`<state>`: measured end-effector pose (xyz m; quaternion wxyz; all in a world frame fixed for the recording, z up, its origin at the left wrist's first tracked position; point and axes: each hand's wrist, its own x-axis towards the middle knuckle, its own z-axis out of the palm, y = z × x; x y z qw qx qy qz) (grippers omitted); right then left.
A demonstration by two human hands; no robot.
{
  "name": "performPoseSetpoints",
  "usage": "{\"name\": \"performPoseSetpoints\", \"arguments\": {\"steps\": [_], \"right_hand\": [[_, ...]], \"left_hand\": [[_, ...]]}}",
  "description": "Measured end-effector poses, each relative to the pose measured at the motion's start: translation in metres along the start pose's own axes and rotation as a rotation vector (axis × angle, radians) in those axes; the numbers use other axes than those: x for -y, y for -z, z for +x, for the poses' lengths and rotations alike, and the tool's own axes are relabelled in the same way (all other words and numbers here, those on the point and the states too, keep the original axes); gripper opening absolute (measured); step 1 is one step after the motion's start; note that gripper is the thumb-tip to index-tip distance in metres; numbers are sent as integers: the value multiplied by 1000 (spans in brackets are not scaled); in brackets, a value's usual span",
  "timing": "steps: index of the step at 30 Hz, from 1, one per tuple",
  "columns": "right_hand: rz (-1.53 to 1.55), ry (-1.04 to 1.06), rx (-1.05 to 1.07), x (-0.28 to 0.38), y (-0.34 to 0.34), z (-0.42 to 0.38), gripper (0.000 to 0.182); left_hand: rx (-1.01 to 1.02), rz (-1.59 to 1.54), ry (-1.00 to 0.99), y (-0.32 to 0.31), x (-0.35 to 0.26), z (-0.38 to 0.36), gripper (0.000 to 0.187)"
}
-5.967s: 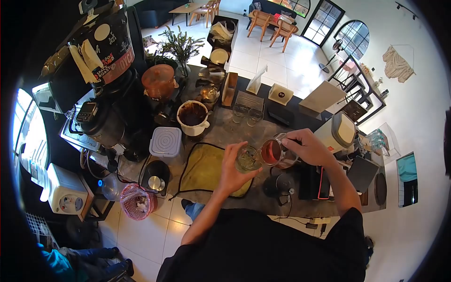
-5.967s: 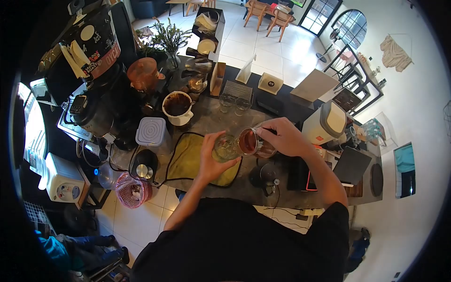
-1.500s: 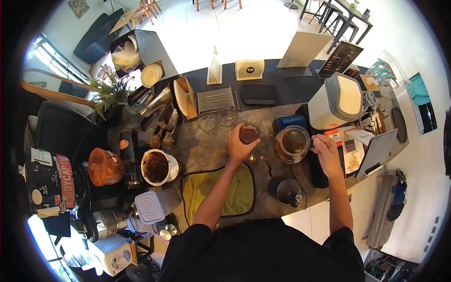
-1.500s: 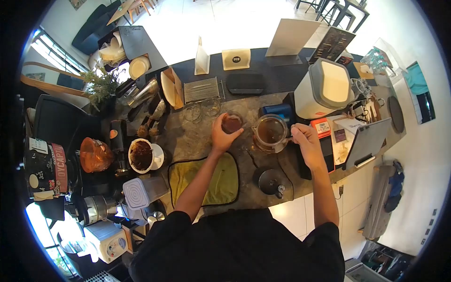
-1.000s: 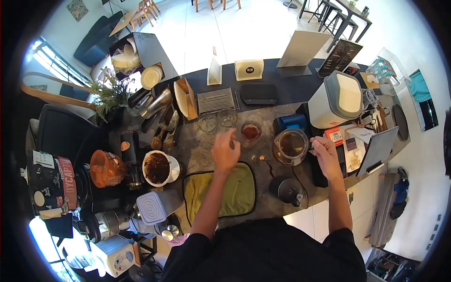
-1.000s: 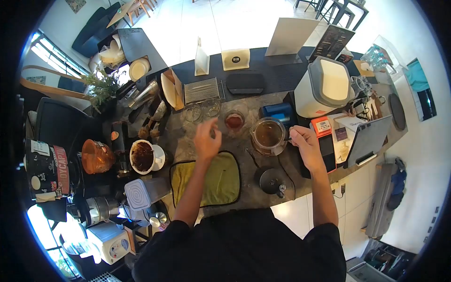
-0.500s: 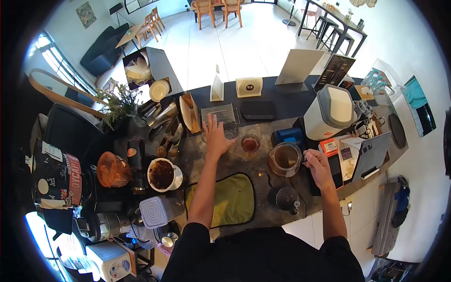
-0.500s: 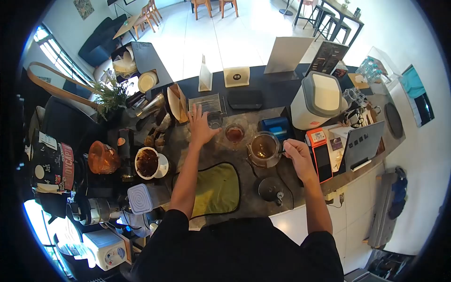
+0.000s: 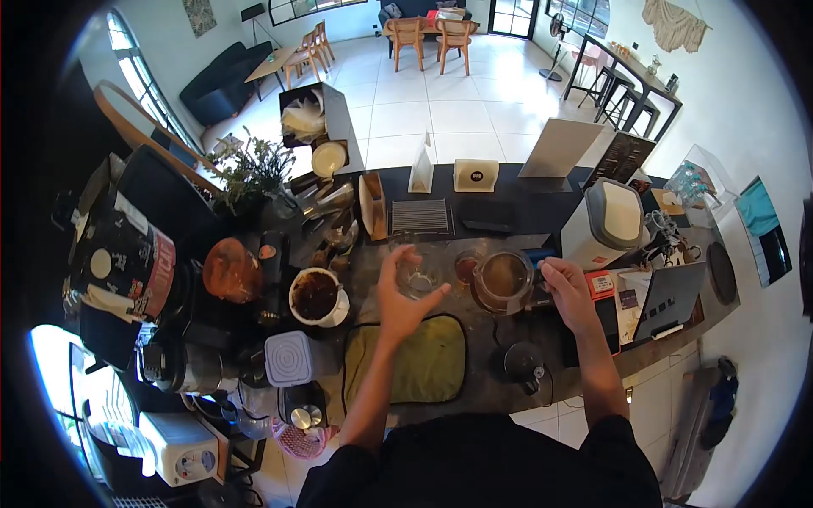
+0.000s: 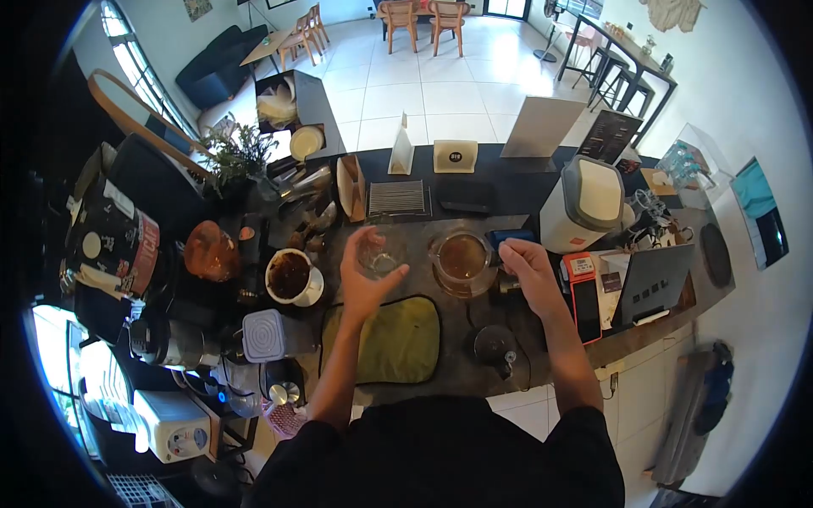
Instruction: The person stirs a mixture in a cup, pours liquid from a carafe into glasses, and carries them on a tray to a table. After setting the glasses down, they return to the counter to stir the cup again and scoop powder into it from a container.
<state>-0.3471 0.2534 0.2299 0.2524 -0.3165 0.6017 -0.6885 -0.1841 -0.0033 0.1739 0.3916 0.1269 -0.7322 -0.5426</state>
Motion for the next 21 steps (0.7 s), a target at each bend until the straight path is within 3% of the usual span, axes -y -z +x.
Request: {"name": "performPoseSetpoints", "arguments": {"steps": [3,10,14,16,21], "right_hand": [[-188,37,92,33,-21,9,35],[-572,73,298,81,-49,20,29],[-629,20,366,105,-67,22,28],[-826,153,412,114,-74,23,26],[-987,135,511,143,-95,25,28]], "left_hand": [[15,-70,47,2,-17,-31,81],[-4,-127,71,3,-37,-66,81],[-9,-167,78,1,-42,-74,81],[-8,-155,49,-1,-43,-77,82],[15,-145,67,-1,-47,-81,83]]}}
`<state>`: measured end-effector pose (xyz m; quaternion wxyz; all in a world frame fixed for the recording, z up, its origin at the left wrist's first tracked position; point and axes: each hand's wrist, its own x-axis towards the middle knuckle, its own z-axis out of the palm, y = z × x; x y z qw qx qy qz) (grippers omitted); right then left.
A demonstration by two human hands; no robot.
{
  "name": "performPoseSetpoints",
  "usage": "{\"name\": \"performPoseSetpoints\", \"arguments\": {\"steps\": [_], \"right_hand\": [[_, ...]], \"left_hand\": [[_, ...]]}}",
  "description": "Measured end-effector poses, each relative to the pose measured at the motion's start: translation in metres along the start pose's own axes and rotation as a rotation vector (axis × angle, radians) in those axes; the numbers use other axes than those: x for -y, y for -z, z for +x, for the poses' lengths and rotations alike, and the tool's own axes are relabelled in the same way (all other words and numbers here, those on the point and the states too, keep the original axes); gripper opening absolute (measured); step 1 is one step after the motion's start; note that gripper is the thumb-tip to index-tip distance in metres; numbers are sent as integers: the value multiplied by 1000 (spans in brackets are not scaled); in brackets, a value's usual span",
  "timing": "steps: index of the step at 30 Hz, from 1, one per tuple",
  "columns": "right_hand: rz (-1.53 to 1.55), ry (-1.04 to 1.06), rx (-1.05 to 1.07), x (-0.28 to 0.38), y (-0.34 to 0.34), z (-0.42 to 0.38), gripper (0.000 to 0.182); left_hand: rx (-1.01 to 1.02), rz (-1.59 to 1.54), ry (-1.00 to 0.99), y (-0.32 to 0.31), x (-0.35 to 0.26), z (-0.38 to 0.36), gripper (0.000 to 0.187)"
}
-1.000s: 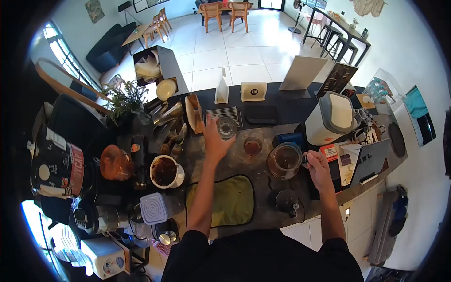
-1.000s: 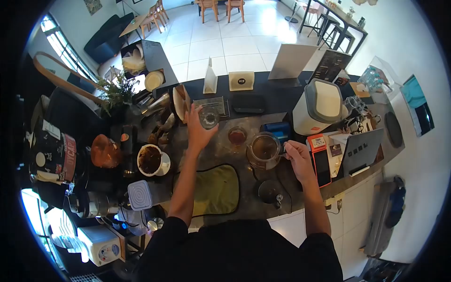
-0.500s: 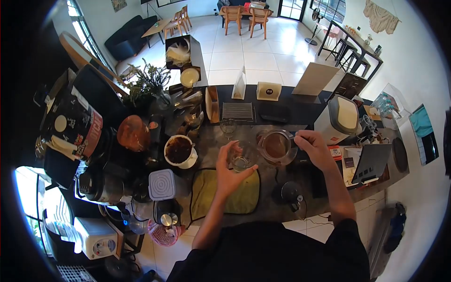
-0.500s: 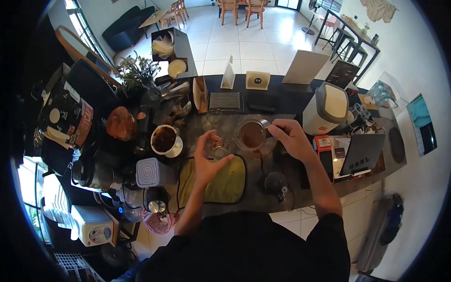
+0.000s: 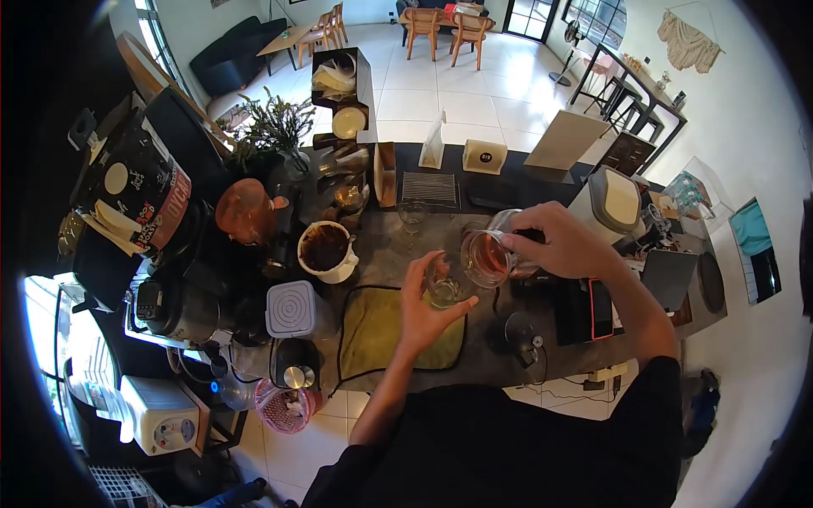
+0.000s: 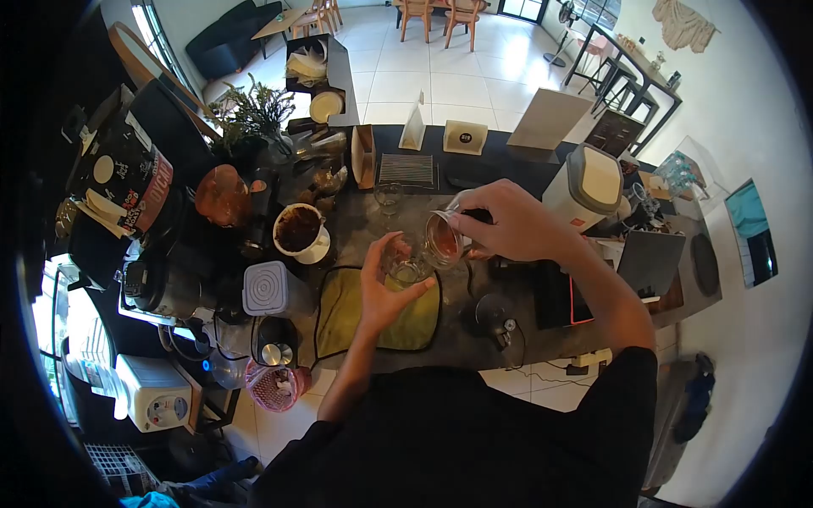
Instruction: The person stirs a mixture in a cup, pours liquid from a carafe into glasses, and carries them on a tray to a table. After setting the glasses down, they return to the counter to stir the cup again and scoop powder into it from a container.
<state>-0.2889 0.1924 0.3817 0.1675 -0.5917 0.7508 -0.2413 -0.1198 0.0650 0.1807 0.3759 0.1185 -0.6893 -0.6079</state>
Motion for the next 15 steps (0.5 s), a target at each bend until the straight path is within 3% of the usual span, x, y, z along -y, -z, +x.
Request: {"name": "performPoseSetpoints", "arguments": {"steps": [8,10,13,15], "right_hand": [[-130,-27,72,7,-1,5,29],[-163,86,14,5,-4,5,29],[-202,47,116,16,4,11,28],[-213,90,64,14,0,10,27]], "left_hand": [[8,4,-5,1,-2,1,82],[10,10,7,1,-7,2,82],[2,-13,28,1,-7,3,82],[1,-8,29,1,-7,3,82]]}}
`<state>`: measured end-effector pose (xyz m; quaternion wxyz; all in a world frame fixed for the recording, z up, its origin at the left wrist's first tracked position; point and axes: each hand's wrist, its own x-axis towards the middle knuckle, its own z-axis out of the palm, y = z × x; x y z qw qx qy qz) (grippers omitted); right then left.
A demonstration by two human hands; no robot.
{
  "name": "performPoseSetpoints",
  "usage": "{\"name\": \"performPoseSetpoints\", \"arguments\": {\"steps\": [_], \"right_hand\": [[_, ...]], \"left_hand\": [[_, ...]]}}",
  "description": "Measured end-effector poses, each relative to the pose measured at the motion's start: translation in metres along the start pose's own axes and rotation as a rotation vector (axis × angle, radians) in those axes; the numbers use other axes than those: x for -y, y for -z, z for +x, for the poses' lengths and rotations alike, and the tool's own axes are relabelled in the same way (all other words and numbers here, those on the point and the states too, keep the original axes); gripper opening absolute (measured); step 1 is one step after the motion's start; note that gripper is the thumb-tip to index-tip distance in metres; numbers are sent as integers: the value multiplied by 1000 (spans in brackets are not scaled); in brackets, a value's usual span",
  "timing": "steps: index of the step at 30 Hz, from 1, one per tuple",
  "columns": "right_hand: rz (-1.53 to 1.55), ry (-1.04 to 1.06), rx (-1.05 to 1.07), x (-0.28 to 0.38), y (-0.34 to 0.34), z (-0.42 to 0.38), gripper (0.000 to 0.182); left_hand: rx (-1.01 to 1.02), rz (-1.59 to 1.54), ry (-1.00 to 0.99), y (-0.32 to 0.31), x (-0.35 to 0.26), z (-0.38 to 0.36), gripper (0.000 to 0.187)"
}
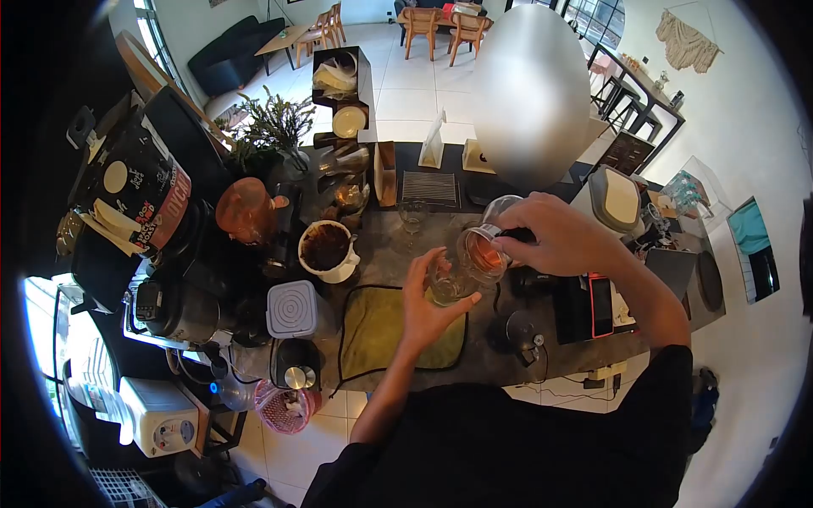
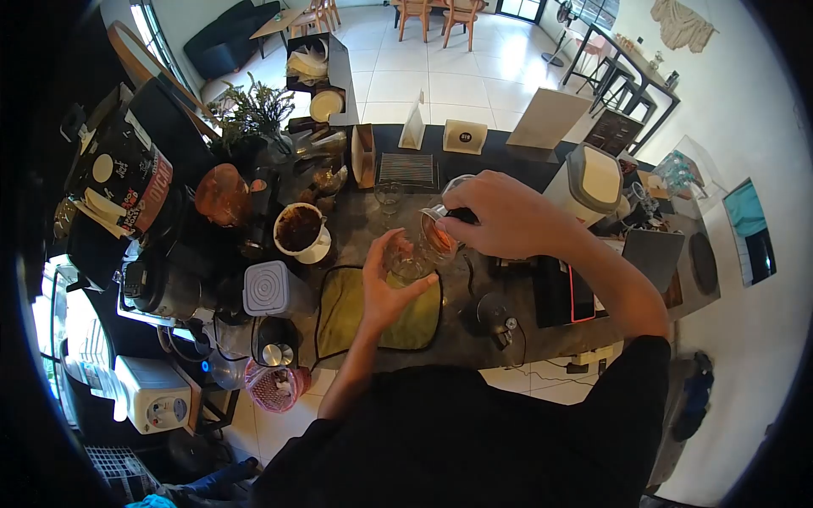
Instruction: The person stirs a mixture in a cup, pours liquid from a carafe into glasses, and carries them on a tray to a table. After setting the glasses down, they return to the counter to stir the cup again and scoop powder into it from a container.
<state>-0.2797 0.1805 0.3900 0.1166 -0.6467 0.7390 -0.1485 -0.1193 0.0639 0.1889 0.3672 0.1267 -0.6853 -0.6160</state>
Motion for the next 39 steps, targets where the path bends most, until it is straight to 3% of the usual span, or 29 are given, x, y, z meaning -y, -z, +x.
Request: {"name": "performPoseSetpoints", "arguments": {"steps": [8,17,39], "right_hand": [[-11,48,-59,3,-2,0,25],[-68,6,45,10,6,3,20],[-113,63,-80,2,-2,0,19]], "left_hand": [[7,-29,17,-1,4,0,82],[-3,-45,45,-1,6,0,81],[7,-17,51,-2,5,7,82]]}}
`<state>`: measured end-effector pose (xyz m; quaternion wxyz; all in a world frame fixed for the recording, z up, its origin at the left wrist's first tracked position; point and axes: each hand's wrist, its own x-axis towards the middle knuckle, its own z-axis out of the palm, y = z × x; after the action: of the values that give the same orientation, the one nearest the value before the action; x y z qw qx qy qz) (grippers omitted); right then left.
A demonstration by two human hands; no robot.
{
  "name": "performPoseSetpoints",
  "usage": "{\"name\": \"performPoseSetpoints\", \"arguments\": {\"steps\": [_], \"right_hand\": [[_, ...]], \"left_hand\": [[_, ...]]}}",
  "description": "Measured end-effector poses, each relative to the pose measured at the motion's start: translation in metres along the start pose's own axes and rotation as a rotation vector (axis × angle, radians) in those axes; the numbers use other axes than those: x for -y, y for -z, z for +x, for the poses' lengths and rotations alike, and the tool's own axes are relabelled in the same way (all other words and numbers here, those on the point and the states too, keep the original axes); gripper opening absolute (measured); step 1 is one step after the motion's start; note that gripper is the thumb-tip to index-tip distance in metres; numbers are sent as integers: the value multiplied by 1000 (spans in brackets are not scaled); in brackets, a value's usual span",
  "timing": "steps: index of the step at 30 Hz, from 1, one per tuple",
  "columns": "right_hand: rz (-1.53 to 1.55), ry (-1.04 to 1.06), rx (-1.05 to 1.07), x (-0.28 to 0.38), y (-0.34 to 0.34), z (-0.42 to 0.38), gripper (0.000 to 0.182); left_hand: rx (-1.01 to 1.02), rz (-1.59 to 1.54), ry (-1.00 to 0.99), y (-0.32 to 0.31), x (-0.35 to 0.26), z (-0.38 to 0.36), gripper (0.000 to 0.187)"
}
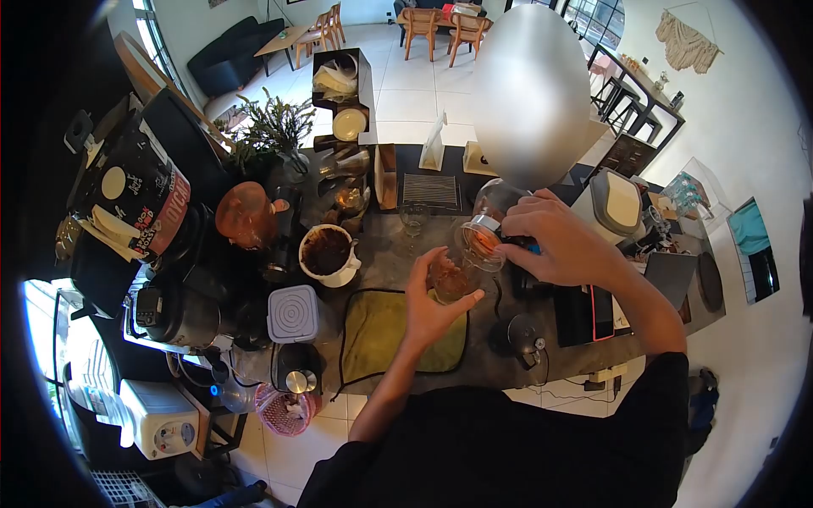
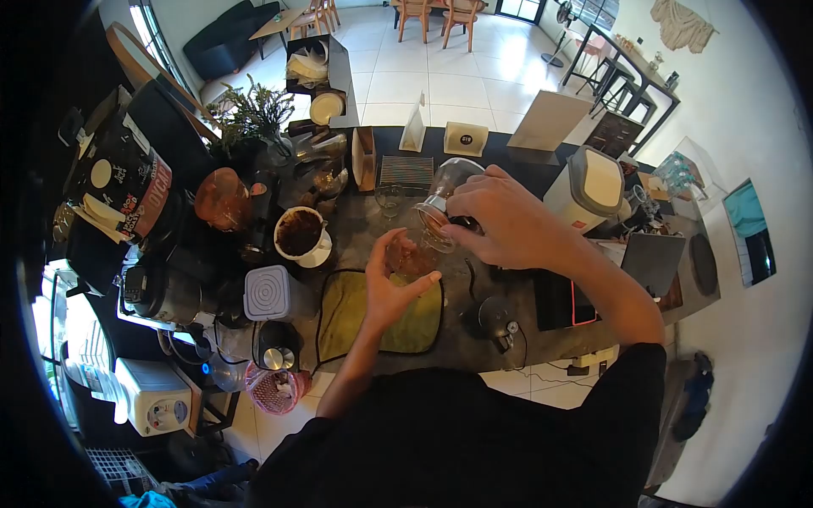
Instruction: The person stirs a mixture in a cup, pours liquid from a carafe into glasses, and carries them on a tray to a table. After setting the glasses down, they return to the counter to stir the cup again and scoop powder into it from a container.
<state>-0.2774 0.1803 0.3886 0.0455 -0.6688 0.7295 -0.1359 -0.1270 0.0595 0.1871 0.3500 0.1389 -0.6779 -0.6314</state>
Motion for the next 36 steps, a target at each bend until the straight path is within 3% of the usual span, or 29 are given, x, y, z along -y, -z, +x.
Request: {"name": "performPoseSetpoints", "arguments": {"steps": [36], "right_hand": [[-11,72,-148,-20,-12,-13,17]], "left_hand": [[11,-17,42,-8,2,11,80]]}}
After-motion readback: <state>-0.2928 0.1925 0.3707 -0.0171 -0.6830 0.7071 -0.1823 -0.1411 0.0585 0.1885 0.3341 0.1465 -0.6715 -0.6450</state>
